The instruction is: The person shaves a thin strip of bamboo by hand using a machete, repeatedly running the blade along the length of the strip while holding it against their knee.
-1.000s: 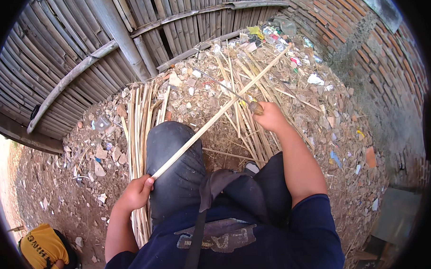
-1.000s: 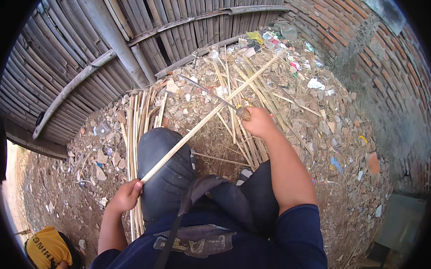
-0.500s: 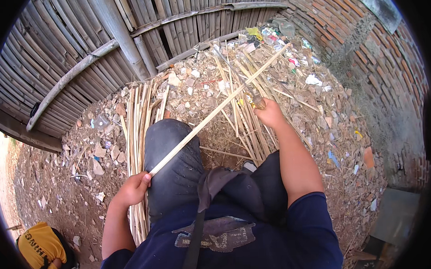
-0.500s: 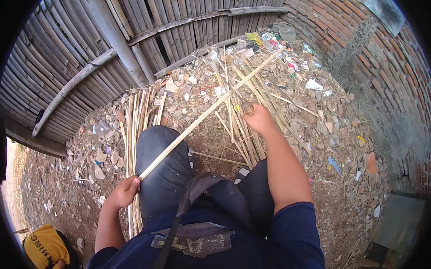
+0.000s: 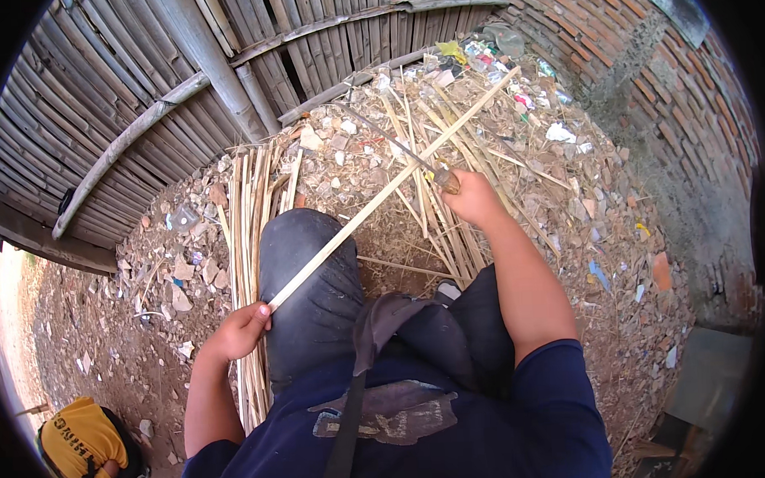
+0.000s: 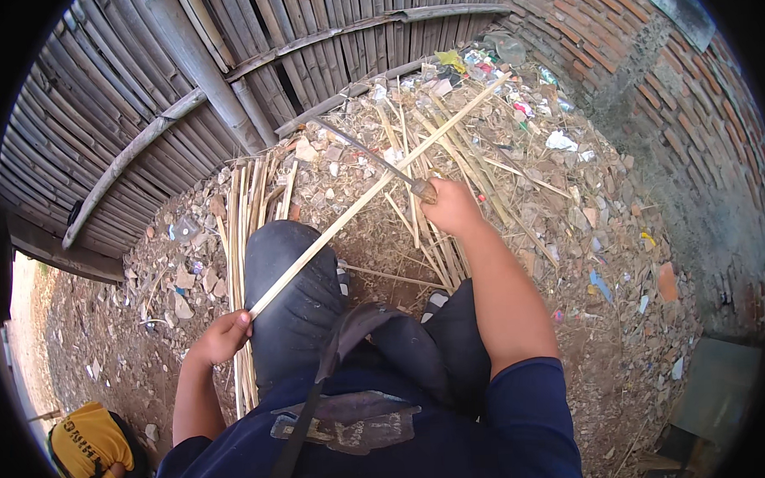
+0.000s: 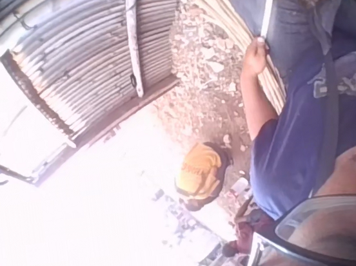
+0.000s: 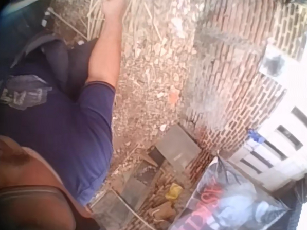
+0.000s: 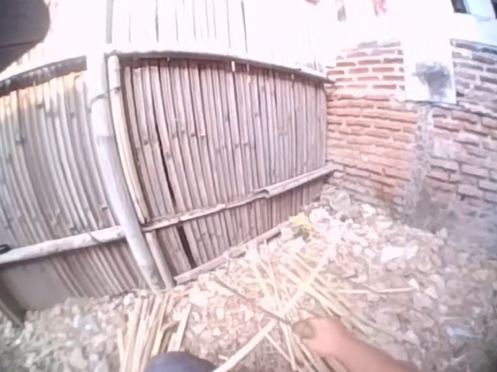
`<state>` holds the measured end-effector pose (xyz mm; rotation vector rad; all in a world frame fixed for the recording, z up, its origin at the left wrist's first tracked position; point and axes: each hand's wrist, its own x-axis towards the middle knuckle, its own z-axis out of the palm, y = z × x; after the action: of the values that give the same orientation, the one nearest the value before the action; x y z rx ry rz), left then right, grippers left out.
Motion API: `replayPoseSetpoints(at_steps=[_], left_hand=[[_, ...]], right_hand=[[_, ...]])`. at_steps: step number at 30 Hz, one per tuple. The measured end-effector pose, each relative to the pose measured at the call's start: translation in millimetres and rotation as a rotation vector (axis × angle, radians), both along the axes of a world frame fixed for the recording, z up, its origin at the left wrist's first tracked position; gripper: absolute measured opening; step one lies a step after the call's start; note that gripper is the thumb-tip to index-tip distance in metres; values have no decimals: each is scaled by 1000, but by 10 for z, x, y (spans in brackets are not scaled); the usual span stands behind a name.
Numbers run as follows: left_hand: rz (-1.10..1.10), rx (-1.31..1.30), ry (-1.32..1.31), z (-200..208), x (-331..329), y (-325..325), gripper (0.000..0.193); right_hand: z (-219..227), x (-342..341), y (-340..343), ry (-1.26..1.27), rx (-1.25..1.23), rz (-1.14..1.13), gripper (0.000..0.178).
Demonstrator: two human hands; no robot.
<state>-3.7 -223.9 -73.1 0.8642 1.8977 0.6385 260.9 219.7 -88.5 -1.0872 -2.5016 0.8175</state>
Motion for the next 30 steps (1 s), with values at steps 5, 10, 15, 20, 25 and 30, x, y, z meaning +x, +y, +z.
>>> replayPoseSetpoints(at_steps=[5, 10, 15, 20, 25, 30], left_hand=[[15, 7, -120, -127, -76, -48, 54], [-19, -40, -98, 13, -68, 36, 57], [-23, -37, 21, 36, 8, 22, 58], [-10, 9, -38, -54, -20, -22, 56], [0, -30, -6, 50, 19, 46, 54], [-7, 95, 39, -38, 44, -7, 55]], right_hand=[[176, -98, -385, -171, 237, 405, 18], [-154, 62, 115, -94, -205, 30, 21], [98, -45, -104, -105, -75, 0, 25], [127, -157, -498, -137, 242, 467, 19], [-91, -56, -53, -98, -119, -41, 22], [75, -140, -384, -64, -55, 93, 24]])
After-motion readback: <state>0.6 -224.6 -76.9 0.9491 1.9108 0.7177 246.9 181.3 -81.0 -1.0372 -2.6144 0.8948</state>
